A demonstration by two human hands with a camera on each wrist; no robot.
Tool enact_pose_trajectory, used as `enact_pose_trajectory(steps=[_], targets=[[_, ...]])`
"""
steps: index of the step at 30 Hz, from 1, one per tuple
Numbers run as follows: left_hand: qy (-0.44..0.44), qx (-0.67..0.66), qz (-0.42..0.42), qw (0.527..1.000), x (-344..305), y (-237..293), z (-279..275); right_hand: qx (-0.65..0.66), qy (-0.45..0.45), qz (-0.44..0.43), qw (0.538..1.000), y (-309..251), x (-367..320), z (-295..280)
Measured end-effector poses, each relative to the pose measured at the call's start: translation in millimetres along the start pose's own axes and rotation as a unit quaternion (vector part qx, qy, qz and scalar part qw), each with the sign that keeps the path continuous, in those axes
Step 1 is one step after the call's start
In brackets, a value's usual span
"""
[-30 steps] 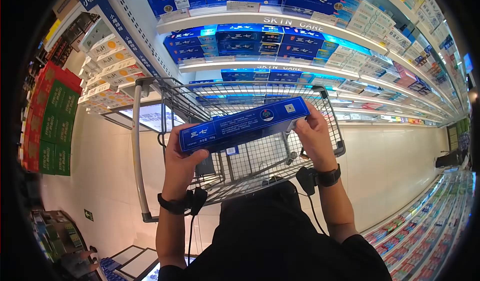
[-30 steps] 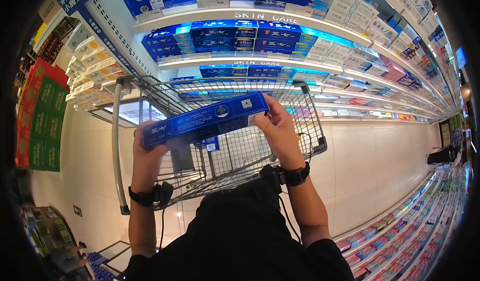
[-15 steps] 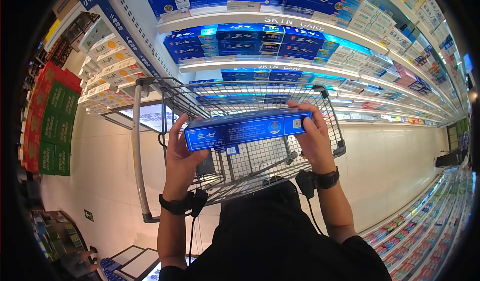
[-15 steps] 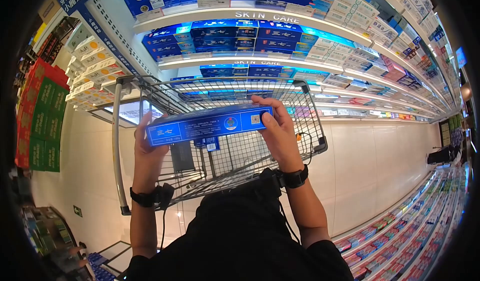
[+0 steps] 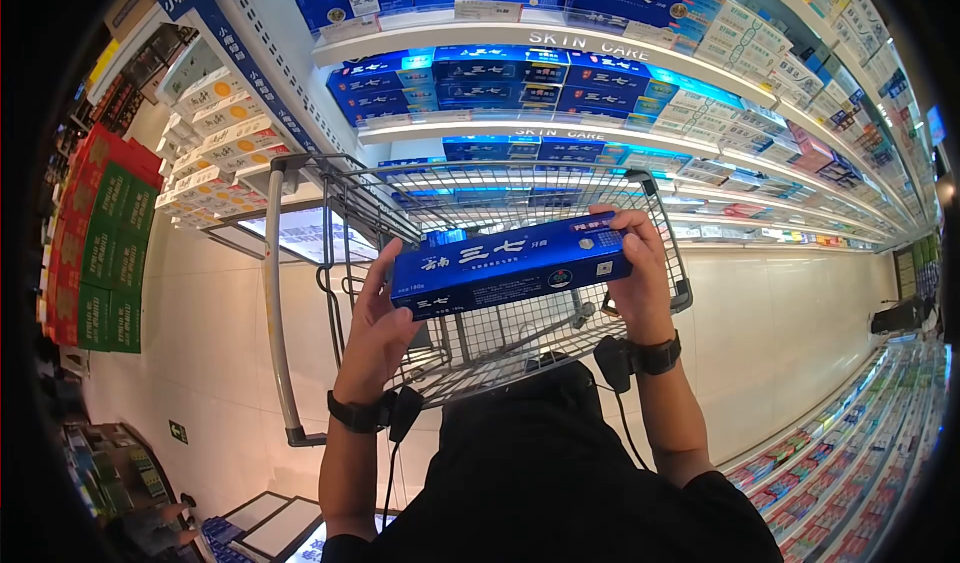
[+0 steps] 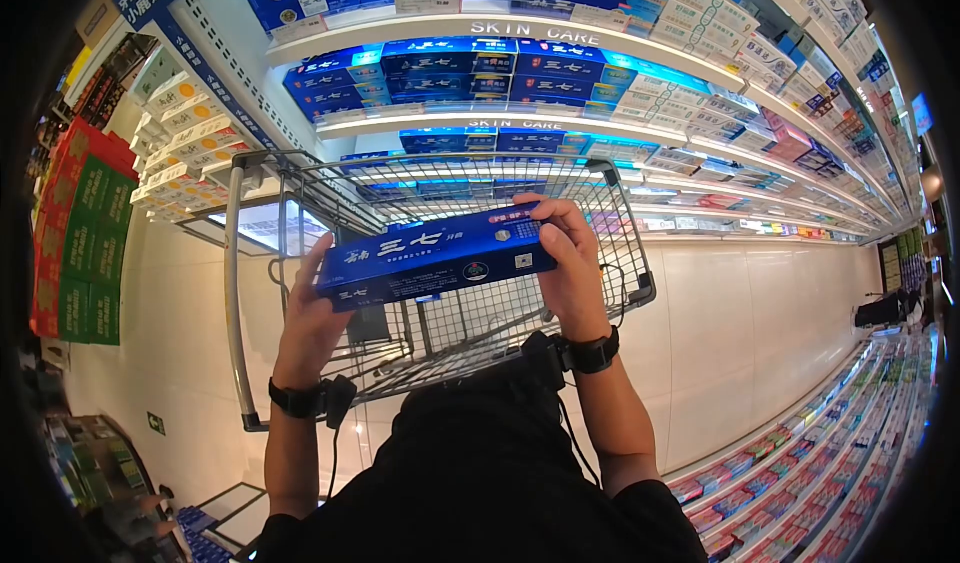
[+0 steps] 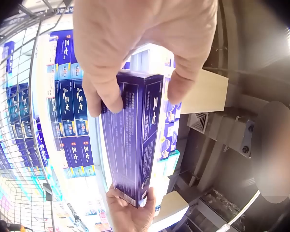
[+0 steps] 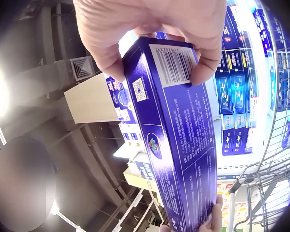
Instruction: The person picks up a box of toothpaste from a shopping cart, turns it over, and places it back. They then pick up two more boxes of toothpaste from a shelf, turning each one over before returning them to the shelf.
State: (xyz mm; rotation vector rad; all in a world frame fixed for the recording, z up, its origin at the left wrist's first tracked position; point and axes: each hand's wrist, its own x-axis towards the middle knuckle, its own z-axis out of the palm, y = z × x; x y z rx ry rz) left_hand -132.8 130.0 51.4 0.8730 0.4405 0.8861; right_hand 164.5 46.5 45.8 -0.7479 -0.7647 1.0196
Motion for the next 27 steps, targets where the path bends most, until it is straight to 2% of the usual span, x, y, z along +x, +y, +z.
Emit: enact_pose_trajectory(steps=[3,7,13,16,17,18,23,27], targets=[[0.028,0.042,-0.063,0.997,-1.4,-5.4,-4.6,-0.035,0.017,-0.009,0.999,-1.9,3.3,0.6],[0.007,-0.087,-0.127,0.988,-5.6,-17.3,-7.4,-0.041,0.026,-0.010,0.999,-3.7,7.7,-2.7],[-0.042,0.005,-0.195,0.980,-19.4,-39.9,-0.6,-0.015,0.055,0.008,0.998,11.4,12.3,-2.3],[-0.037,0.048,-0.212,0.975,-22.0,-55.5,2.9,0.019,0.099,0.092,0.991,37.3,8.4,-5.4],[-0.028,0.060,-0.215,0.974,-21.6,-62.9,2.3,0.043,0.076,0.123,0.989,46.2,8.6,-5.3],[-0.015,0.063,-0.215,0.975,-20.7,-69.1,2.4,0.058,0.099,0.157,0.981,54.8,3.3,2.7],[0.051,0.097,-0.189,0.976,-13.9,-99.7,-1.8,0.030,0.088,0.307,0.947,106.4,-27.0,13.9],[0.069,0.171,-0.177,0.967,-12.7,-124.4,-21.9,0.031,0.073,0.383,0.921,141.5,-31.0,4.0]])
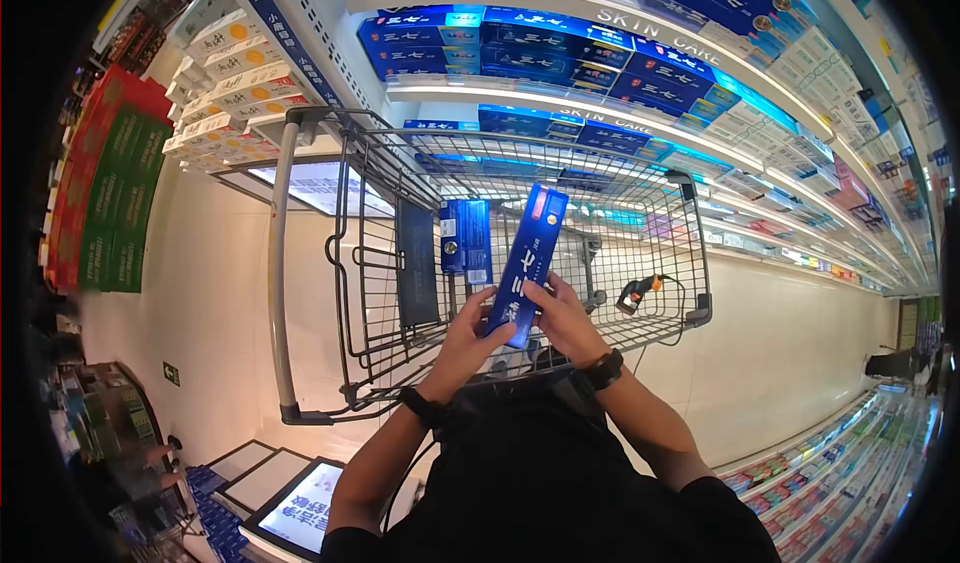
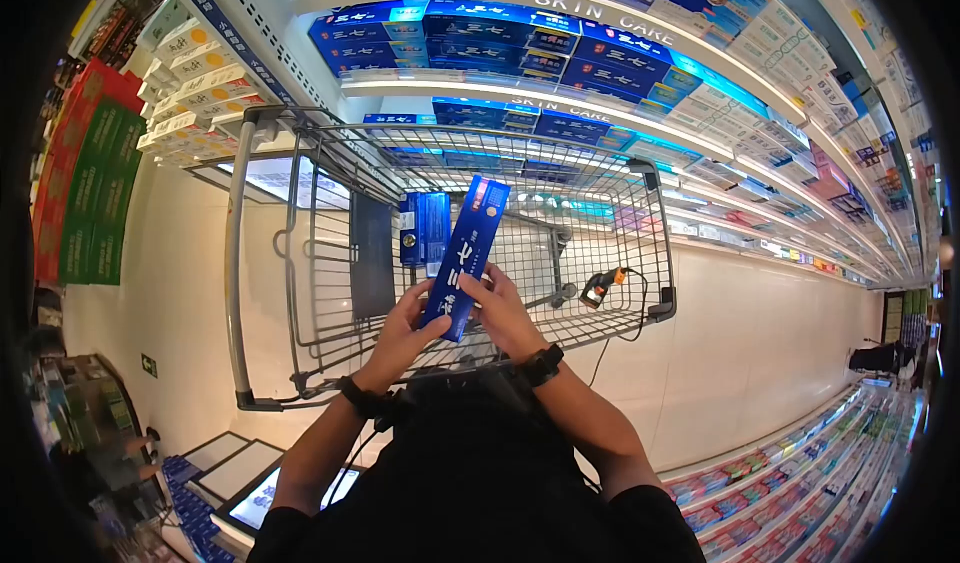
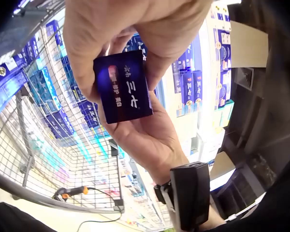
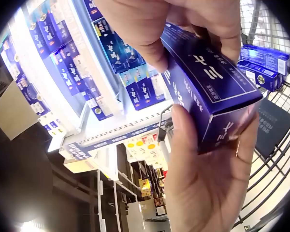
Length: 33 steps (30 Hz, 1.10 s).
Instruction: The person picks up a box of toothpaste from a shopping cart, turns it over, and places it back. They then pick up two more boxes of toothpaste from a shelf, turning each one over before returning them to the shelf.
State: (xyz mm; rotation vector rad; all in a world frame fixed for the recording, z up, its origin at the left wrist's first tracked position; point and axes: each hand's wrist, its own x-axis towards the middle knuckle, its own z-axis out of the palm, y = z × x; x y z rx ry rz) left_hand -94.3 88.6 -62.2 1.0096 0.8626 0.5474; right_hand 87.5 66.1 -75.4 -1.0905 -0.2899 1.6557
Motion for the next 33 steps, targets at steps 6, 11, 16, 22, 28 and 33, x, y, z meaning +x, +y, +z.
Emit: enact_pose_trajectory(steps=[6,11,16,22,28,33], targets=[[0.049,0.338,0.032,0.939,-17.6,-35.3,-27.8,-0.114,-0.020,0.058,0.992,21.3,80.5,-41.1],[0.055,0.500,0.034,0.864,-28.9,-55.7,-38.1,-0.168,0.025,0.082,0.982,75.8,173.9,-91.1],[0.073,0.511,0.008,0.856,-25.9,-56.7,-34.5,-0.209,0.061,0.103,0.970,122.9,237.1,-113.5],[0.076,0.525,0.027,0.847,-27.8,-49.8,-23.0,-0.198,0.089,0.098,0.971,156.0,279.1,-115.4],[0.088,0.527,0.024,0.845,-25.6,-55.2,-24.8,-0.232,0.081,0.064,0.967,174.2,294.9,-122.6],[0.083,0.524,0.014,0.848,-25.7,-55.1,-25.3,-0.462,0.112,0.010,0.880,178.1,294.8,-113.4]])
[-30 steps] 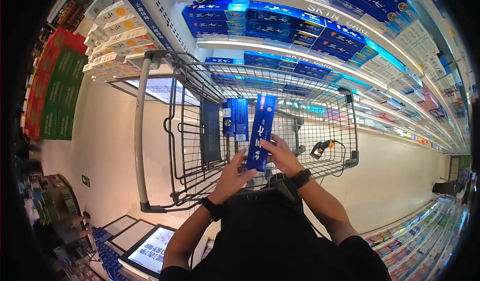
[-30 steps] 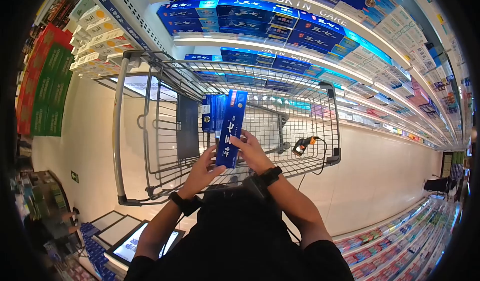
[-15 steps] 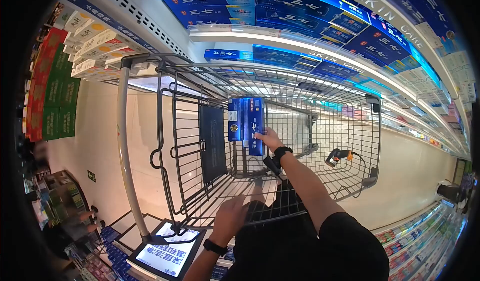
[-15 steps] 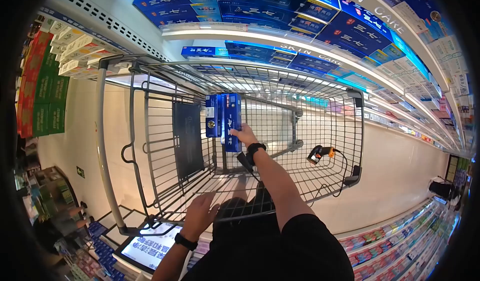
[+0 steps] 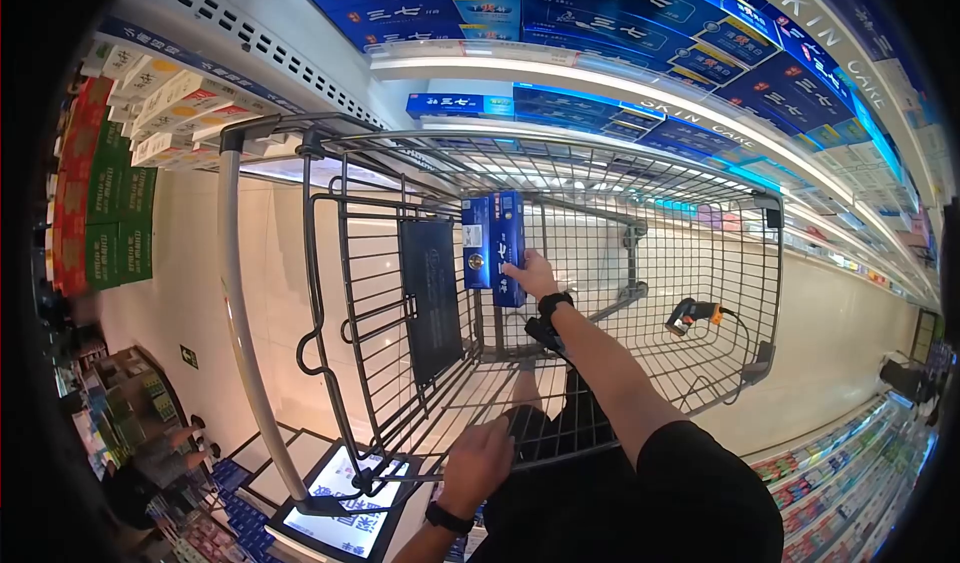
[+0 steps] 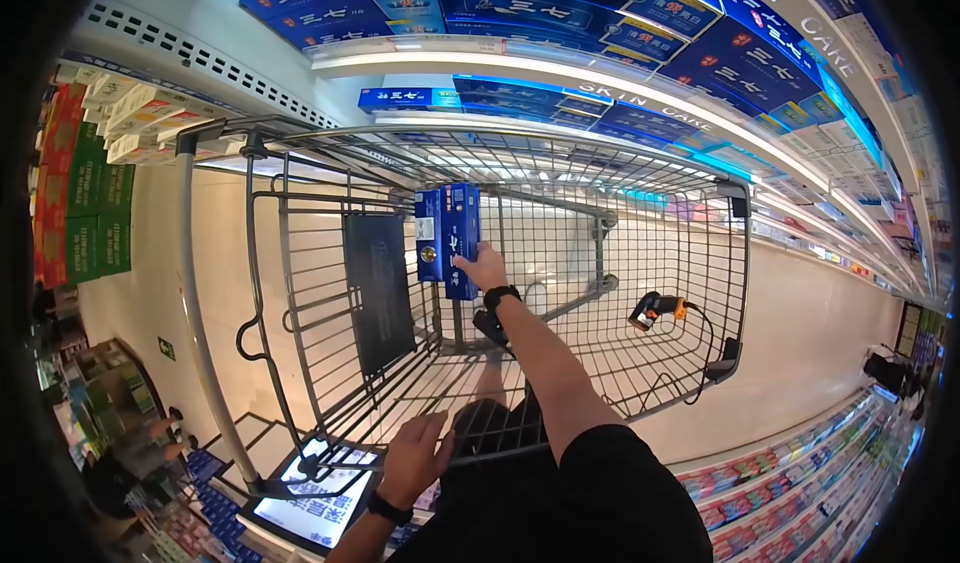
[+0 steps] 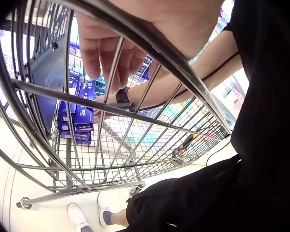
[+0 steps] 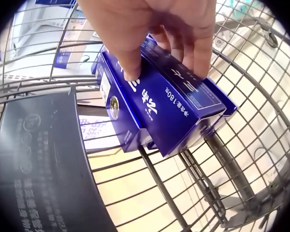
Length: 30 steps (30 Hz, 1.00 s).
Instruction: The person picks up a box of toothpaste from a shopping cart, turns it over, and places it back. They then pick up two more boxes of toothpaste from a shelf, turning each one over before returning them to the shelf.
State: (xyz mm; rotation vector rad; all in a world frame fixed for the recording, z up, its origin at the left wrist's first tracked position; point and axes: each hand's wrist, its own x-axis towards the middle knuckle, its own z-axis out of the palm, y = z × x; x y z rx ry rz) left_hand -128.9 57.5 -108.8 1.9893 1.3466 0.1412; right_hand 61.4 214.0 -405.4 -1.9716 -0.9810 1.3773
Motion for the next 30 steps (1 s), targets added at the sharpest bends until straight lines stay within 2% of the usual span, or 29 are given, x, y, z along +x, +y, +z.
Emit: enact_pose_trajectory(steps=[1,4,13,14,18,20,26,28,30], targets=[[0.000,0.001,0.002,1.000,-0.3,-0.1,0.1,-0.056,0.030,-0.010,0.998,-2.0,-3.5,1.0],[0.003,-0.004,0.006,1.000,-0.2,-0.7,0.4,-0.152,0.045,-0.056,0.986,-3.0,-4.0,4.6],[0.017,-0.001,0.025,1.000,-4.3,-3.6,3.8,-0.095,0.030,-0.084,0.992,-7.5,-16.4,-3.7],[0.017,0.000,0.028,0.999,-3.8,-1.6,3.3,-0.091,0.019,-0.047,0.995,-7.5,-19.5,-7.4],[0.018,0.013,0.034,0.999,-6.5,0.3,3.5,-0.159,-0.019,-0.038,0.986,-21.2,-47.4,-49.0],[0.032,0.023,0.049,0.998,-10.0,-5.4,9.5,-0.187,-0.036,-0.065,0.980,-7.7,-55.7,-69.9],[0.007,0.044,0.052,0.998,-13.8,-7.9,10.0,-0.134,-0.086,-0.035,0.987,1.7,-140.0,-165.5],[0.005,0.029,0.061,0.998,-15.6,-6.3,5.8,-0.183,-0.046,-0.086,0.978,24.7,-165.5,-191.0],[0.014,0.005,0.083,0.996,-17.9,-13.6,12.5,0.015,-0.049,0.012,0.999,17.8,-193.7,-221.0]])
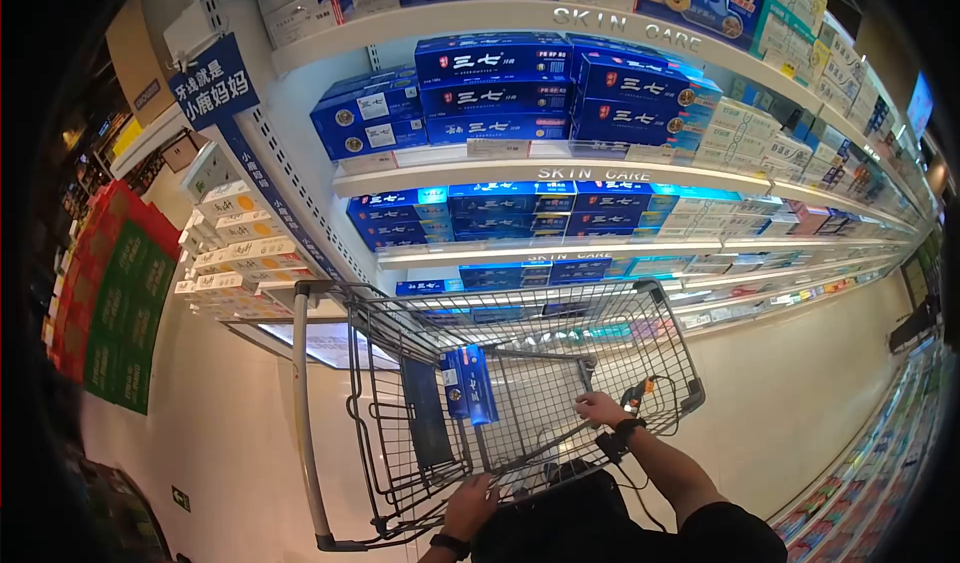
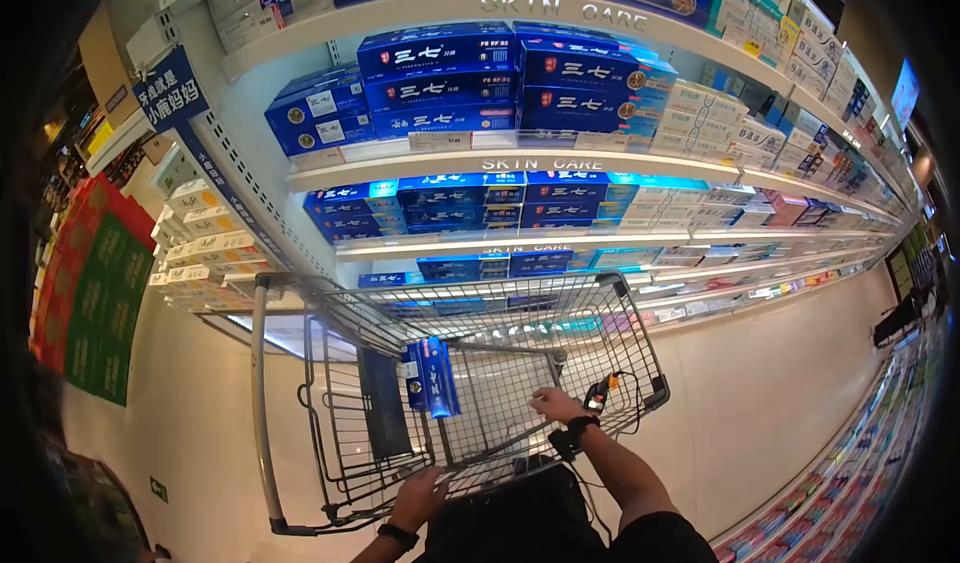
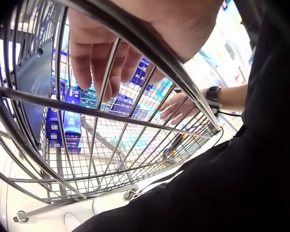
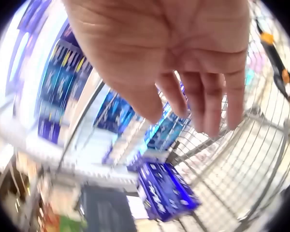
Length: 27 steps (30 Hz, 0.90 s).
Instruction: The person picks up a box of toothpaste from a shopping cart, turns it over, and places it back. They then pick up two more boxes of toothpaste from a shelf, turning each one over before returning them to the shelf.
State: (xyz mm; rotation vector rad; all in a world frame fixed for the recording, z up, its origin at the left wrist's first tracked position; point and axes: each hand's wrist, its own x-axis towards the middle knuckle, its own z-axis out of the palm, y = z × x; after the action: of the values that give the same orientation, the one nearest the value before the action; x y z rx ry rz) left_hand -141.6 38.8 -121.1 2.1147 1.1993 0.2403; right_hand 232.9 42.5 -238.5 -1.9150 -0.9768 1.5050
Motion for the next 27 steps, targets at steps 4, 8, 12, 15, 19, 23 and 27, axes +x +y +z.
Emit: enact_pose_trajectory(steps=[4,8,12,15,19,23,27], targets=[[-0.026,0.003,-0.010,1.000,1.2,-2.0,0.5,-0.108,0.101,-0.091,0.985,9.6,-32.6,-42.8],[-0.029,0.002,-0.006,1.000,1.6,-16.5,11.5,-0.072,0.143,-0.062,0.985,-3.2,-68.0,-61.4],[-0.055,0.006,-0.023,0.998,0.7,-13.6,7.5,-0.168,0.160,-0.119,0.965,31.7,-81.3,-66.5],[-0.056,-0.002,-0.002,0.998,1.7,-15.0,7.2,-0.226,0.209,-0.095,0.947,42.2,-87.3,-53.0],[-0.090,-0.008,-0.037,0.995,2.5,-13.8,4.8,-0.252,0.248,-0.054,0.934,32.3,-93.9,-35.0],[-0.097,-0.004,-0.035,0.995,3.4,-14.3,3.2,-0.270,0.293,-0.030,0.917,35.4,-89.9,-24.5],[-0.107,-0.009,-0.047,0.993,4.5,-18.4,4.1,-0.277,0.321,-0.034,0.905,32.2,-92.4,-19.8]])
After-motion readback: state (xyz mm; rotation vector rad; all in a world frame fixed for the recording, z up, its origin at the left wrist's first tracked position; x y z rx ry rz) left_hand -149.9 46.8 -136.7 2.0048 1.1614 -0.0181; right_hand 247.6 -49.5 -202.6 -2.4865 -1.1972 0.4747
